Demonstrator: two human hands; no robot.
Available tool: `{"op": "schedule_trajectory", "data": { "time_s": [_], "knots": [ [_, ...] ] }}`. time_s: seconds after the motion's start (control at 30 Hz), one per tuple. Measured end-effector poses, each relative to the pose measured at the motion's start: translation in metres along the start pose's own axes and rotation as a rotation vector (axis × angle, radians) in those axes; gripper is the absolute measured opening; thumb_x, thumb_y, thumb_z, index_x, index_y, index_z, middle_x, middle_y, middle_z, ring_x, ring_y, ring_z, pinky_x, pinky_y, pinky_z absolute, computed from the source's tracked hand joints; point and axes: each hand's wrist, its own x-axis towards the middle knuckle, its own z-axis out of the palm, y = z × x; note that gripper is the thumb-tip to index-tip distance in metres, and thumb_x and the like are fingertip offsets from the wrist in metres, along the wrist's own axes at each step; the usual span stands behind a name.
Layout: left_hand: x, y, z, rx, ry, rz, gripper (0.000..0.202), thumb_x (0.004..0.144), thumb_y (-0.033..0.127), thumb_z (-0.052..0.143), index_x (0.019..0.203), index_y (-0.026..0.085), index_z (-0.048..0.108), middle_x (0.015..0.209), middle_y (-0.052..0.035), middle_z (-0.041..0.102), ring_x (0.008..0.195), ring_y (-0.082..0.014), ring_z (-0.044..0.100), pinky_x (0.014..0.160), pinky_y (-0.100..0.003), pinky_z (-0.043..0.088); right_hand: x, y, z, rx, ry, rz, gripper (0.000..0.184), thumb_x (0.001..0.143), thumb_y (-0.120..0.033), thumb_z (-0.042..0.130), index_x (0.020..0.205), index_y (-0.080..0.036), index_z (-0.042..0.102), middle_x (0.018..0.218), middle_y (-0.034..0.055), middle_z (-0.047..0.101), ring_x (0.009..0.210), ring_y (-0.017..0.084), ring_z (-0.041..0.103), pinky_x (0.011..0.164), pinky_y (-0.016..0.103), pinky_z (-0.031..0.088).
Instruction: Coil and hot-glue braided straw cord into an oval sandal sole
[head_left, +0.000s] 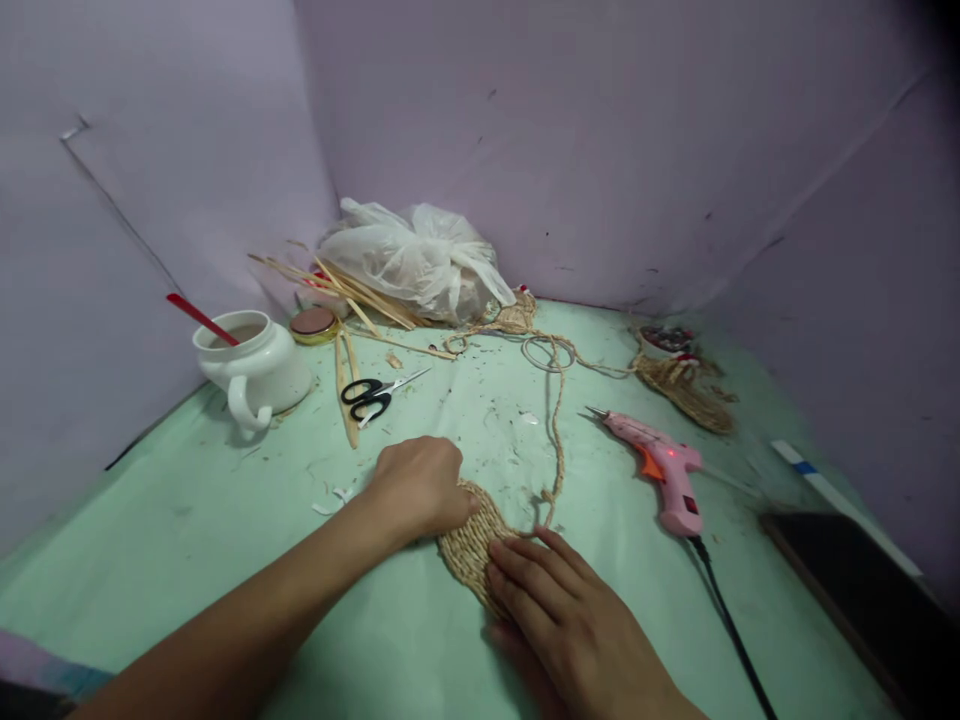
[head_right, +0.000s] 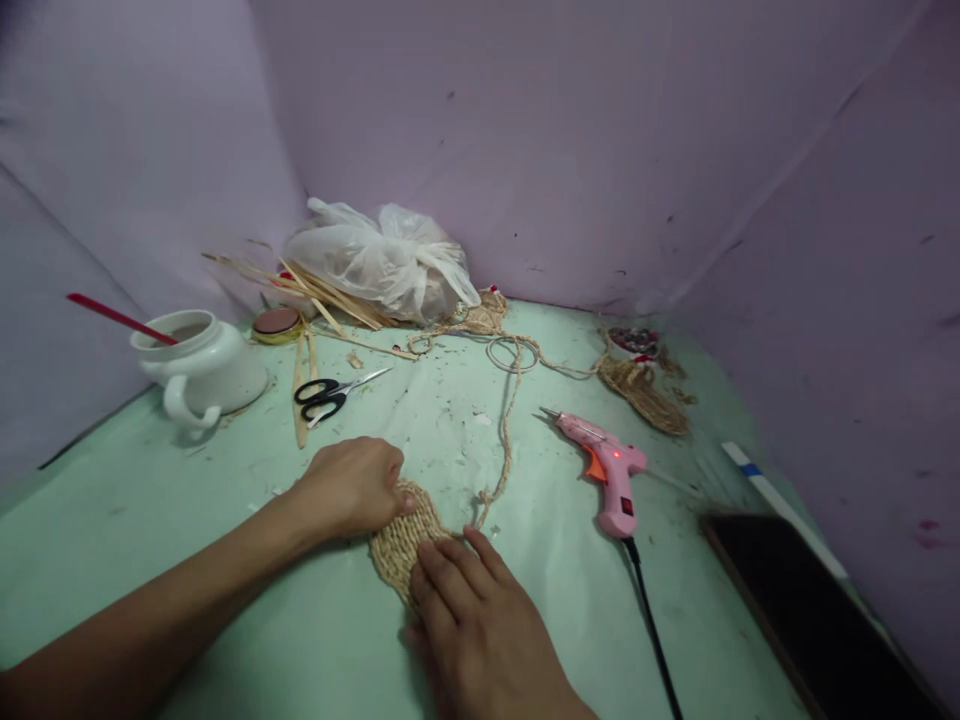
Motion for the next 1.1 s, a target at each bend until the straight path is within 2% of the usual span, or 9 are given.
{"op": "schedule_trajectory", "data": {
  "time_s": [0.1,0.2,0.37,0.53,0.67,0.77,0.9,1.03,1.1],
  "knots": [
    [0.000,-0.018,-0.004,-0.127,-0.047,0.069,0.039,0.055,0.044,0.069,0.042,0.021,0.040,0.044,0.0036,0.037,0.048,-0.0135,0.035,0.049,-0.027,0.020,-0.003,-0.004,0.002,0.027,0.025,0.049,0.029,0.083,-0.016,0.051,0.107,-0.009,0.064,0.113,0.0137,0.065,0.103,0.029,0.062,0.090,0.046,0.050],
    [0.004,-0.033,-0.008,-0.298,-0.133,0.092,0.039,0.067,0.050,0.058,0.048,0.020,0.042,0.040,0.0050,0.039,0.040,-0.0102,0.033,0.043,-0.024,0.022,-0.006,-0.003,-0.001,0.054,0.022,0.072,0.033,0.082,-0.010,0.047,0.112,-0.010,0.062,0.118,0.0145,0.062,0.109,0.028,0.058,0.092,0.047,0.048],
    [0.007,-0.038,-0.002,-0.510,-0.115,0.108,0.030,0.062,0.042,0.063,0.054,0.018,0.047,0.042,0.0068,0.041,0.038,-0.0069,0.033,0.040,-0.021,0.024,-0.010,0.006,-0.005,0.136,0.015,0.046,0.059,0.063,0.004,0.041,0.116,-0.017,0.059,0.120,0.0089,0.062,0.115,0.025,0.053,0.098,0.051,0.040],
    [0.001,-0.044,0.005,-0.693,-0.060,0.102,0.029,0.064,0.043,0.054,0.070,0.015,0.056,0.057,0.0021,0.054,0.037,-0.0057,0.035,0.037,-0.021,0.030,-0.015,0.009,0.004,0.150,0.258,-0.027,0.042,0.073,0.005,0.042,0.104,-0.017,0.061,0.108,0.0105,0.066,0.105,0.022,0.058,0.094,0.045,0.044],
    [-0.003,-0.046,0.007,-0.751,-0.016,0.128,0.023,0.061,0.037,0.058,0.067,0.015,0.056,0.052,0.0051,0.049,0.038,-0.0051,0.034,0.037,-0.019,0.027,-0.016,0.008,0.004,0.171,0.371,0.038,0.028,0.079,-0.002,0.050,0.099,-0.018,0.062,0.100,0.0110,0.066,0.092,0.021,0.061,0.080,0.038,0.051],
    [-0.002,-0.044,0.008,-0.759,-0.009,0.138,0.016,0.056,0.028,0.063,0.061,0.016,0.055,0.048,0.0071,0.046,0.039,-0.0050,0.035,0.038,-0.018,0.027,-0.017,0.008,0.003,0.196,0.444,0.103,0.026,0.080,-0.004,0.052,0.099,-0.018,0.062,0.096,0.0106,0.065,0.086,0.020,0.062,0.071,0.033,0.053],
    [0.003,-0.046,0.011,-0.737,-0.012,0.122,0.011,0.055,0.022,0.063,0.053,0.015,0.054,0.040,0.0072,0.045,0.036,-0.0053,0.035,0.037,-0.018,0.026,-0.017,0.009,0.005,0.182,0.440,0.175,0.024,0.080,-0.006,0.053,0.098,-0.019,0.062,0.095,0.0099,0.064,0.084,0.019,0.061,0.069,0.033,0.053],
    [0.005,-0.052,0.012,-0.701,0.013,0.117,0.017,0.063,0.030,0.058,0.054,0.017,0.053,0.039,0.0056,0.048,0.032,-0.0066,0.034,0.035,-0.020,0.023,-0.015,0.007,0.007,0.170,0.389,0.195,0.022,0.079,-0.006,0.055,0.095,-0.018,0.063,0.092,0.0093,0.064,0.082,0.019,0.060,0.069,0.033,0.052],
    [0.003,-0.054,0.011,-0.669,0.046,0.147,0.026,0.067,0.034,0.056,0.048,0.018,0.048,0.035,0.0076,0.040,0.032,-0.0063,0.030,0.036,-0.021,0.022,-0.014,0.005,0.007,0.165,0.370,0.206,0.021,0.079,-0.006,0.055,0.095,-0.018,0.063,0.092,0.0092,0.064,0.082,0.019,0.060,0.068,0.033,0.052]
  ]
}}
